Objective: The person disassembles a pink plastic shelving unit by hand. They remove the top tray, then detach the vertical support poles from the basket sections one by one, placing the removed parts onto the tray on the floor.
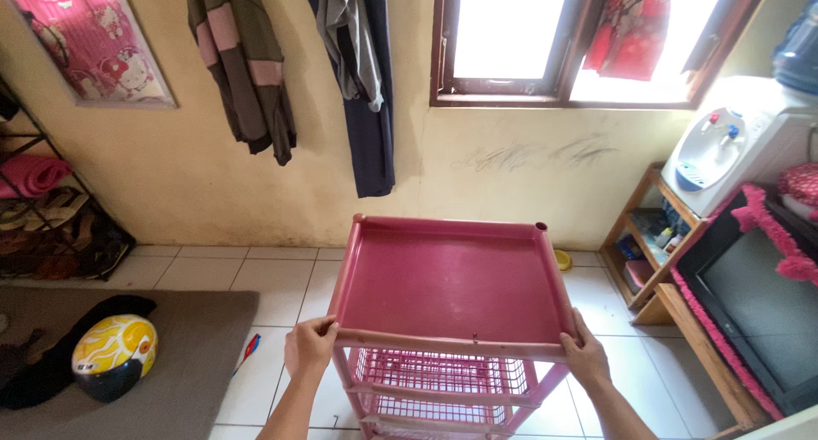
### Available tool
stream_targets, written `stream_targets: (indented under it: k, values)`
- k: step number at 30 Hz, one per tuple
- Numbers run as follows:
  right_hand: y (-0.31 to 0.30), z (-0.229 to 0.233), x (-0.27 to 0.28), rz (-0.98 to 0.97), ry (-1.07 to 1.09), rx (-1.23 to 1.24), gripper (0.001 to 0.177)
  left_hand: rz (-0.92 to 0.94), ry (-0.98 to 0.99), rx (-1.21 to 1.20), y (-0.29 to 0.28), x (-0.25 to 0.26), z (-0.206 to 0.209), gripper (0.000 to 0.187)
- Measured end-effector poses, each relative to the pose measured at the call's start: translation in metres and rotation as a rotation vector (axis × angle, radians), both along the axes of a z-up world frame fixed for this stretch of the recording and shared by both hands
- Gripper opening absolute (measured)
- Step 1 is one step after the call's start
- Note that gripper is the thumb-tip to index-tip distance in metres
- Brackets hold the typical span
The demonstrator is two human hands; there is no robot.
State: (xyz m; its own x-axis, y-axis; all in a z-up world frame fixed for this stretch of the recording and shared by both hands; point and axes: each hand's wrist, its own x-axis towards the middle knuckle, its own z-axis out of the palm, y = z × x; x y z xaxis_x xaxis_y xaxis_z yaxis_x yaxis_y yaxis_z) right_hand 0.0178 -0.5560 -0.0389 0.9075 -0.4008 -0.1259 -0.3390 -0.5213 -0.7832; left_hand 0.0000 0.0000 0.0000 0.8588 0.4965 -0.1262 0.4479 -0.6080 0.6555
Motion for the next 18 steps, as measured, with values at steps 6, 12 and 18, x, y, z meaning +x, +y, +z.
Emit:
stream_targets:
  k: [6, 12, 18]
  values:
    - [0.015, 0.019, -0.007, -0.045, 0.068, -0.020, 0.074, 0.045, -0.079, 0.111, -0.007, -0.006, 0.031, 0.049]
    - [0.019, 0.022, -0.013, -0.049, 0.015, -0.028, 0.073, 0.058, 0.220, 0.062, -0.010, -0.002, 0.051, 0.033]
    - [0.020, 0.018, -0.011, -0.074, 0.021, 0.018, 0.073, 0.035, 0.279, 0.210, -0.014, -0.001, 0.063, 0.028]
